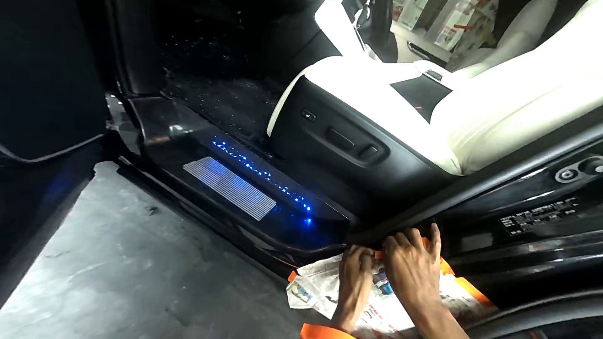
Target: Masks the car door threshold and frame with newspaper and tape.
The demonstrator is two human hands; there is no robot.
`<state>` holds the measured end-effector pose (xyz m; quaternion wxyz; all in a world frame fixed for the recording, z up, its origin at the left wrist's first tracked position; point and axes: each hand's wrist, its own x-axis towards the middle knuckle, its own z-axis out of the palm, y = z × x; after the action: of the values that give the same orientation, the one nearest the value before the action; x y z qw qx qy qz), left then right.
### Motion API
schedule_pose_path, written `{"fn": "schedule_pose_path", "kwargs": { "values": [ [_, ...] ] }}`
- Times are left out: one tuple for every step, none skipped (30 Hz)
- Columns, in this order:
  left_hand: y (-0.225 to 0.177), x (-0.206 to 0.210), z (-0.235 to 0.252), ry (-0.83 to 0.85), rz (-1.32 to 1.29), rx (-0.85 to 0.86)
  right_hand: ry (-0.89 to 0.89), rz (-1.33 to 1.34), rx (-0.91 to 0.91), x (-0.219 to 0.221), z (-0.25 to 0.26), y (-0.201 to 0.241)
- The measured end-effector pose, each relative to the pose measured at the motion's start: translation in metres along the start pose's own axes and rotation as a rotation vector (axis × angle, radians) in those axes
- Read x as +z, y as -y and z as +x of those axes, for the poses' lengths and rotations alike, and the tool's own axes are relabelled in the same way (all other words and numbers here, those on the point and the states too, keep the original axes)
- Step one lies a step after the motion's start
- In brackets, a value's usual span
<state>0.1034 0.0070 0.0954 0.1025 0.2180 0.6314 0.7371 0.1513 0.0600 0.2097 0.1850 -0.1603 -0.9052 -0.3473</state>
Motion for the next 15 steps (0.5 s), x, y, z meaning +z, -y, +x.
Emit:
{"fn": "schedule_pose_path", "kwargs": {
  "values": [
    [0.0, 0.0, 0.0, -0.014, -0.022, -0.003, 0.015, -0.01, 0.017, -0.001, 0.001, 0.003],
    [0.0, 0.001, 0.0, -0.019, -0.023, -0.007, 0.022, -0.018, 0.038, -0.002, 0.002, 0.005],
    [-0.001, 0.002, 0.0, -0.021, -0.019, -0.016, 0.018, -0.023, 0.057, -0.002, 0.003, 0.008],
    [-0.005, 0.001, 0.0, -0.011, -0.017, -0.051, 0.009, -0.018, 0.076, -0.003, 0.004, 0.01],
    [-0.009, 0.0, 0.002, 0.004, -0.019, -0.106, 0.009, -0.009, 0.099, -0.005, 0.006, 0.01],
    [-0.014, -0.001, 0.005, 0.024, -0.027, -0.184, -0.004, -0.01, 0.119, -0.007, 0.009, 0.01],
    [-0.019, -0.002, 0.009, 0.043, -0.048, -0.273, -0.021, -0.024, 0.139, -0.009, 0.011, 0.01],
    [-0.022, -0.002, 0.014, 0.06, -0.076, -0.354, -0.029, -0.029, 0.16, -0.01, 0.013, 0.011],
    [-0.023, -0.004, 0.018, 0.083, -0.101, -0.417, -0.03, -0.028, 0.179, -0.01, 0.015, 0.012],
    [-0.025, -0.006, 0.022, 0.108, -0.117, -0.45, -0.031, -0.025, 0.195, -0.01, 0.017, 0.014],
    [-0.027, -0.007, 0.025, 0.122, -0.118, -0.446, -0.038, -0.017, 0.21, -0.009, 0.019, 0.014],
    [-0.029, -0.007, 0.026, 0.129, -0.085, -0.41, -0.05, 0.009, 0.223, -0.009, 0.021, 0.012],
    [-0.032, -0.006, 0.025, 0.135, -0.016, -0.356, -0.06, 0.065, 0.239, -0.012, 0.022, 0.008],
    [-0.037, -0.005, 0.022, 0.148, 0.086, -0.295, -0.087, 0.166, 0.244, -0.021, 0.02, -0.001],
    [-0.04, -0.003, 0.019, 0.147, 0.194, -0.228, -0.153, 0.28, 0.228, -0.033, 0.015, -0.015]
  ]
}}
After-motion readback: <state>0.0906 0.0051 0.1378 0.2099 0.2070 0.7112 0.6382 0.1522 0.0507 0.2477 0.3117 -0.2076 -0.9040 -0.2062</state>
